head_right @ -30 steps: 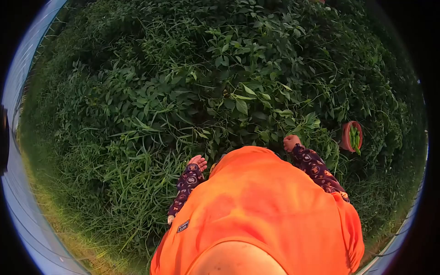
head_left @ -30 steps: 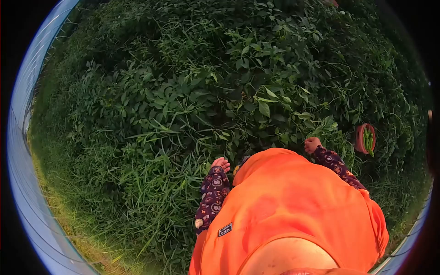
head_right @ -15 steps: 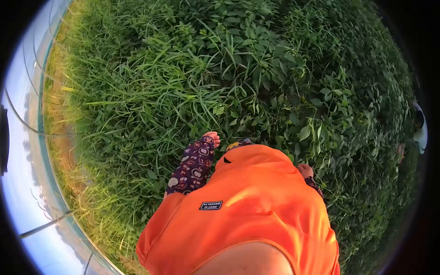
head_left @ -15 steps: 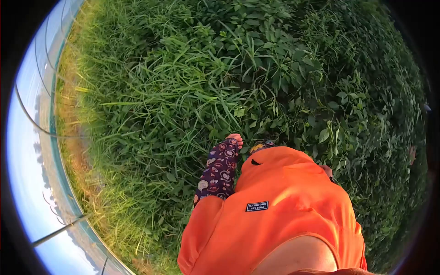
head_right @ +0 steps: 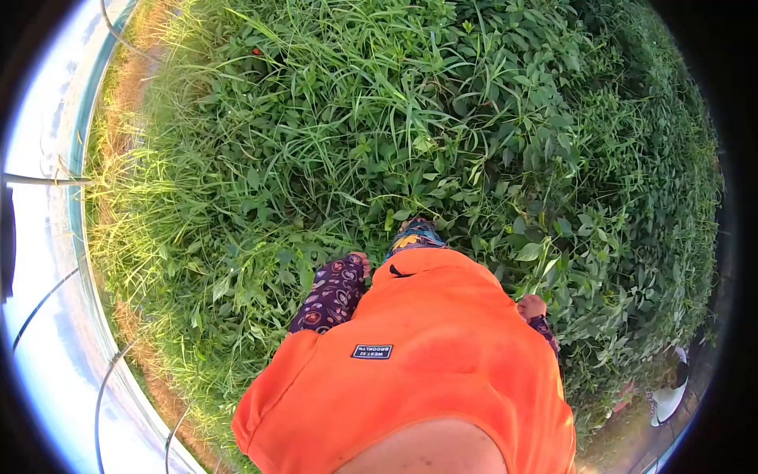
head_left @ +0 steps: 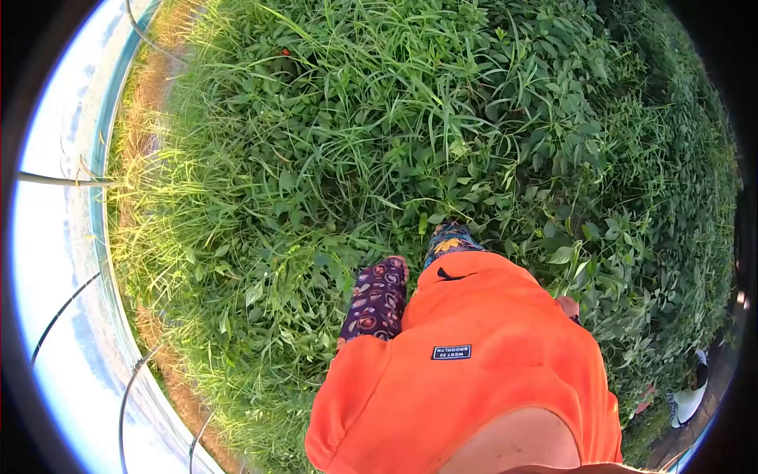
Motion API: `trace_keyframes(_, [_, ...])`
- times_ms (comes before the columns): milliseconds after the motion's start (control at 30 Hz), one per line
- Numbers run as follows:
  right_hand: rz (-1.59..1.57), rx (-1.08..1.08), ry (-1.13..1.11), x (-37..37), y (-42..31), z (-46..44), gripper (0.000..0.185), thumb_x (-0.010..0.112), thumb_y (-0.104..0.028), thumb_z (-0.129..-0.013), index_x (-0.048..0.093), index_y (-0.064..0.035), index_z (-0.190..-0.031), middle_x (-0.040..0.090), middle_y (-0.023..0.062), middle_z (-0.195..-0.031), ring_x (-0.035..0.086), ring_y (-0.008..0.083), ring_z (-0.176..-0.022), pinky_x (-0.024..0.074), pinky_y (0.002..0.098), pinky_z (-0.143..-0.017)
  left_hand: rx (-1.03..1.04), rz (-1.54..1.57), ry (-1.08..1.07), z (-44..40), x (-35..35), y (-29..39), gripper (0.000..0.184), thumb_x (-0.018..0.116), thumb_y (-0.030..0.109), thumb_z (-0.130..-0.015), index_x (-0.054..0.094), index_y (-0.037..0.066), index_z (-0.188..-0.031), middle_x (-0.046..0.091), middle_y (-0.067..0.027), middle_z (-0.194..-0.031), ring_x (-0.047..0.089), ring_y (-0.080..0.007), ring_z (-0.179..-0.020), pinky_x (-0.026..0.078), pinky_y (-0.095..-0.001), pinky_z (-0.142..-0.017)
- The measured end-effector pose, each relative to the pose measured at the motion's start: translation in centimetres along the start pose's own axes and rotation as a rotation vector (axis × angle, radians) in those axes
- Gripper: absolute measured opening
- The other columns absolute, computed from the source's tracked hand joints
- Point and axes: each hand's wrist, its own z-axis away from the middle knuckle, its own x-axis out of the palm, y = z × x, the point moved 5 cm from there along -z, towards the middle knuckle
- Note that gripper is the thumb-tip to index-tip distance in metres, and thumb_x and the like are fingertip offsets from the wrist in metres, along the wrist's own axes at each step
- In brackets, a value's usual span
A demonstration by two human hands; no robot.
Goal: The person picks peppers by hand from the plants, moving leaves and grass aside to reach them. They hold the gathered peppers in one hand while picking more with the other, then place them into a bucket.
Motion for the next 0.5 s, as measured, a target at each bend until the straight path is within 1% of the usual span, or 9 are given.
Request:
trace_keyframes(133, [-1.029, 0.481, -0.02, -1.6, -2.0, -1.2, 0.019, 0.052, -0.009, -0.085, 0.058, 0.0002, -0.101, 0.06, 0.0073, -0.071, 0.057, 0.0142, -0.05, 0.0437, 0.025, -0.04, 0.045, -0.039, 0.099, 2.1, -2.4, -5.1, 0.018, 0.042, 0.016, -0.087, 0.042, 0.017, -0.069, 0.038, 0.001, -0.069, 0.036, -0.0163, -0.063, 0.032, -0.0344, -0.058])
trace_keyframes(267, [-0.863, 0.429, -0.031, -5.2, -3.4, -1.1, 0.019, 0.053, -0.011, -0.084, 0.059, 0.0002, -0.098, 0.06, 0.005, -0.069, 0.056, 0.0118, -0.05, 0.0424, 0.0242, -0.041, 0.055, -0.084, 0.166, 3.3, -3.9, -8.1, 0.018, 0.041, 0.016, -0.086, 0.042, 0.018, -0.068, 0.038, 0.0011, -0.068, 0.036, -0.0162, -0.063, 0.032, -0.0341, -0.058])
trace_keyframes(367, [-0.759, 0.414, -0.025, -7.3, -2.1, -1.2, 0.018, 0.053, -0.011, -0.085, 0.06, 0.0002, -0.097, 0.06, 0.0045, -0.069, 0.056, 0.0113, -0.051, 0.0421, 0.0242, -0.041, 0.048, -0.14, 0.203, 3.8, -4.2, -8.6, 0.019, 0.041, 0.017, -0.086, 0.041, 0.018, -0.068, 0.037, 0.0012, -0.068, 0.035, -0.0162, -0.063, 0.031, -0.034, -0.058])
trace_keyframes(400, [-0.83, 0.403, 0.003, -7.3, -0.9, -1.0, 0.017, 0.053, -0.011, -0.085, 0.06, 0.0005, -0.096, 0.06, 0.0042, -0.069, 0.056, 0.011, -0.05, 0.0413, 0.0244, -0.041, 0.04, -0.164, 0.217, 3.9, -4.2, -8.5, 0.019, 0.041, 0.017, -0.086, 0.041, 0.018, -0.068, 0.037, 0.0012, -0.068, 0.035, -0.0162, -0.063, 0.031, -0.0339, -0.058])
trace_keyframes(433, [-0.833, 0.41, 0.004, -7.1, 0.2, -0.8, 0.017, 0.053, -0.011, -0.085, 0.06, 0.0005, -0.096, 0.06, 0.0042, -0.069, 0.056, 0.011, -0.05, 0.0413, 0.0244, -0.041, 0.032, -0.189, 0.22, 4.0, -4.1, -8.3, 0.019, 0.041, 0.017, -0.086, 0.041, 0.018, -0.067, 0.037, 0.0012, -0.068, 0.035, -0.0162, -0.063, 0.031, -0.0339, -0.058])
trace_keyframes(500, [-0.902, 0.461, 0.069, -6.7, 2.4, -0.3, 0.018, 0.053, -0.011, -0.086, 0.059, 0.0009, -0.098, 0.059, 0.0058, -0.068, 0.055, 0.0123, -0.05, 0.0399, 0.0249, -0.039, 0.014, -0.236, 0.187, 3.9, -3.8, -7.3, 0.019, 0.041, 0.017, -0.086, 0.041, 0.018, -0.067, 0.037, 0.0012, -0.068, 0.034, -0.0162, -0.063, 0.031, -0.0338, -0.058])
